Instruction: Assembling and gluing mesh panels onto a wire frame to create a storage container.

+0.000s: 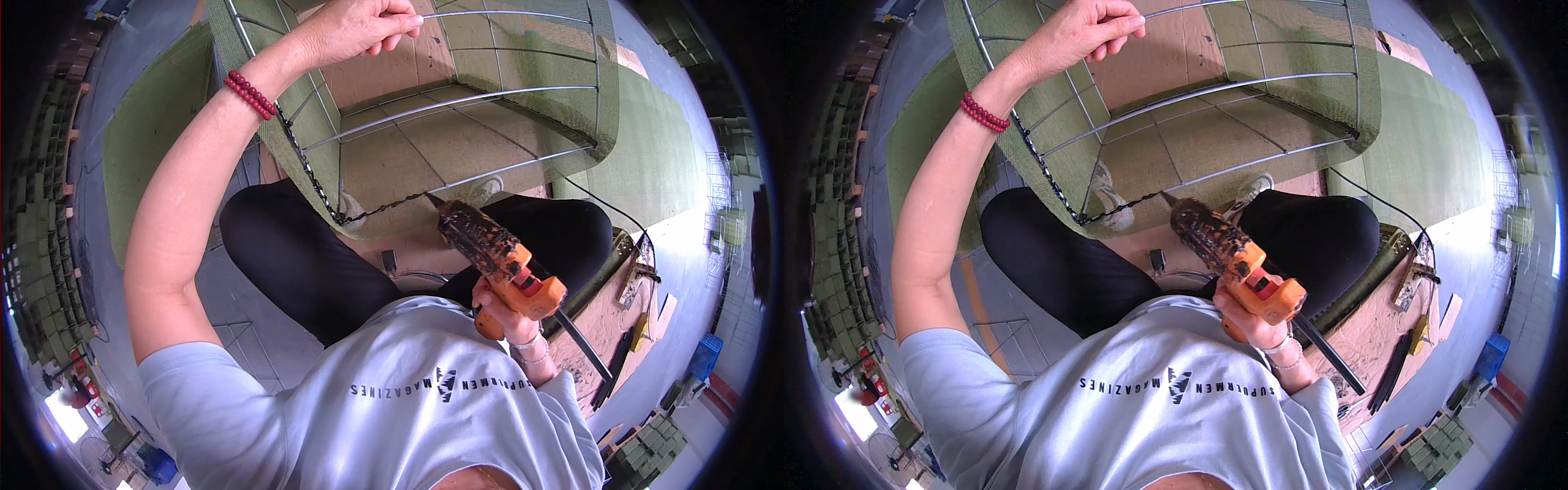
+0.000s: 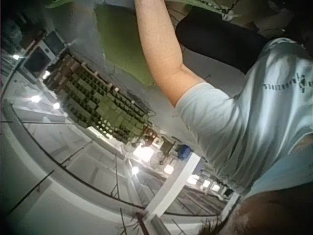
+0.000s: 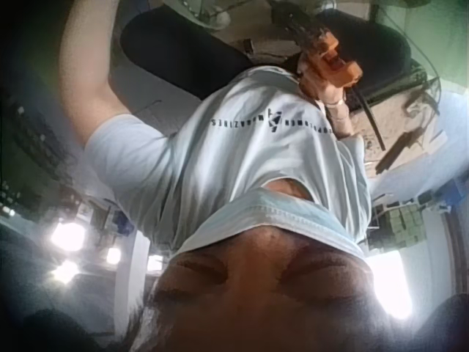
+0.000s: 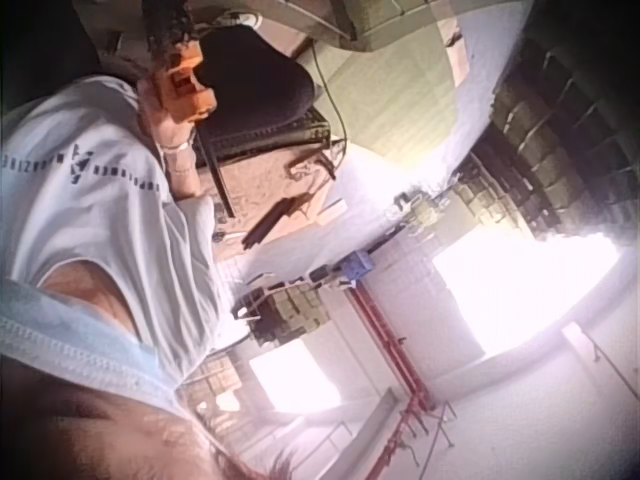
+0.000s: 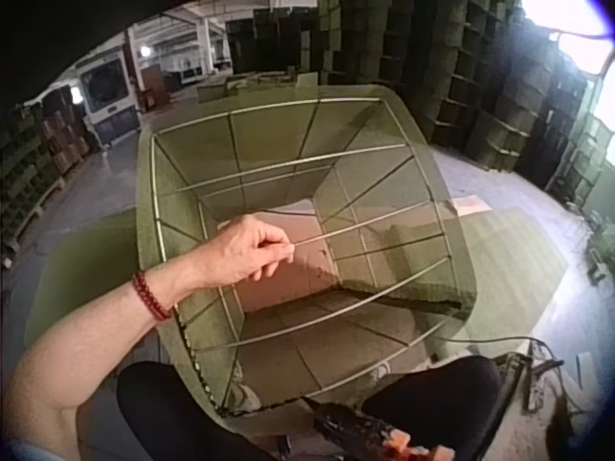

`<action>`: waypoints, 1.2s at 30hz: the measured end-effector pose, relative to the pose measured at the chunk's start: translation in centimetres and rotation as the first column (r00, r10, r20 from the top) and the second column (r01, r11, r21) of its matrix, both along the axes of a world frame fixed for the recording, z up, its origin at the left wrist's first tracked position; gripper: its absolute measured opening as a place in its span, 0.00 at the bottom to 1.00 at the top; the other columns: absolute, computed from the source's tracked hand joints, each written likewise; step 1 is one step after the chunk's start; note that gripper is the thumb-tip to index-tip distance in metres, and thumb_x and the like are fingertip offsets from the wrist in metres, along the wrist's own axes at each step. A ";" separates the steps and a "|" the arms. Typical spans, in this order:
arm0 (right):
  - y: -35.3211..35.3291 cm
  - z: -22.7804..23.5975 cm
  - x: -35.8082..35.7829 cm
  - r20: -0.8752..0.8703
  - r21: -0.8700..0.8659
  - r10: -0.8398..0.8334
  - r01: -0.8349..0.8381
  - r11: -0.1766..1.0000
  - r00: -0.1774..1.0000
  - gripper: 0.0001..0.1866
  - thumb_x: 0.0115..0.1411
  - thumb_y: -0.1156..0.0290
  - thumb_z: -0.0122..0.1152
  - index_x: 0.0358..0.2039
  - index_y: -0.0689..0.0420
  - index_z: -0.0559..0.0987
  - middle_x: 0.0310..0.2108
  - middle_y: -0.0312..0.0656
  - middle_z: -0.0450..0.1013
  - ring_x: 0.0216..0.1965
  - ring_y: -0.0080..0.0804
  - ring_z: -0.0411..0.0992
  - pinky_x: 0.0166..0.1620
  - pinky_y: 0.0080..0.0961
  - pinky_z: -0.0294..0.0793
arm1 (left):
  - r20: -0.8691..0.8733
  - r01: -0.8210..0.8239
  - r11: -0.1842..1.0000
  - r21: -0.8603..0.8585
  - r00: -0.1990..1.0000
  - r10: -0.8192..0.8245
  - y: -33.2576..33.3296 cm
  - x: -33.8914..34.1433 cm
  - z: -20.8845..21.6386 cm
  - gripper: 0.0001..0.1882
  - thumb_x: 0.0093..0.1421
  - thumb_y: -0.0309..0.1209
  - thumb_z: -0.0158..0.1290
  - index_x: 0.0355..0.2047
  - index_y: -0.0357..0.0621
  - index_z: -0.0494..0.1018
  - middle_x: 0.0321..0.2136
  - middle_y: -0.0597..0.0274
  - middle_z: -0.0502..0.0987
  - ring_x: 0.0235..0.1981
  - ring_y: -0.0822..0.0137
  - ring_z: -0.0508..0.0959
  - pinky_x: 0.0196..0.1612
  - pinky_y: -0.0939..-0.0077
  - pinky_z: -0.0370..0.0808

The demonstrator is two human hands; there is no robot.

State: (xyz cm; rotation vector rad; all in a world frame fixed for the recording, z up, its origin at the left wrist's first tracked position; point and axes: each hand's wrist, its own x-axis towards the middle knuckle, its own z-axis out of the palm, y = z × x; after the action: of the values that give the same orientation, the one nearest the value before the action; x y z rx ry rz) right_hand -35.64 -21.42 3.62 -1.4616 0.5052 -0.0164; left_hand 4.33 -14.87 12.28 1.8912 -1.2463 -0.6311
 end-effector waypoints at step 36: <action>-6.6 5.7 1.2 -0.197 0.030 -0.002 0.008 1.000 0.980 0.16 0.49 0.75 0.68 0.39 0.62 0.77 0.32 0.37 0.75 0.30 0.22 0.74 0.33 0.20 0.74 | 0.001 0.003 1.000 0.004 1.000 -0.003 0.4 -1.1 0.0 0.14 0.64 0.33 0.47 0.28 0.35 0.75 0.15 0.67 0.72 0.16 0.78 0.69 0.21 0.80 0.66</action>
State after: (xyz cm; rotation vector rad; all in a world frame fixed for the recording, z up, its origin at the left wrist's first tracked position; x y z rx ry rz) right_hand -34.39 -28.01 9.30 -1.4389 0.6674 0.1326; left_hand 3.19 -14.44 12.26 1.8938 -1.2492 -0.6349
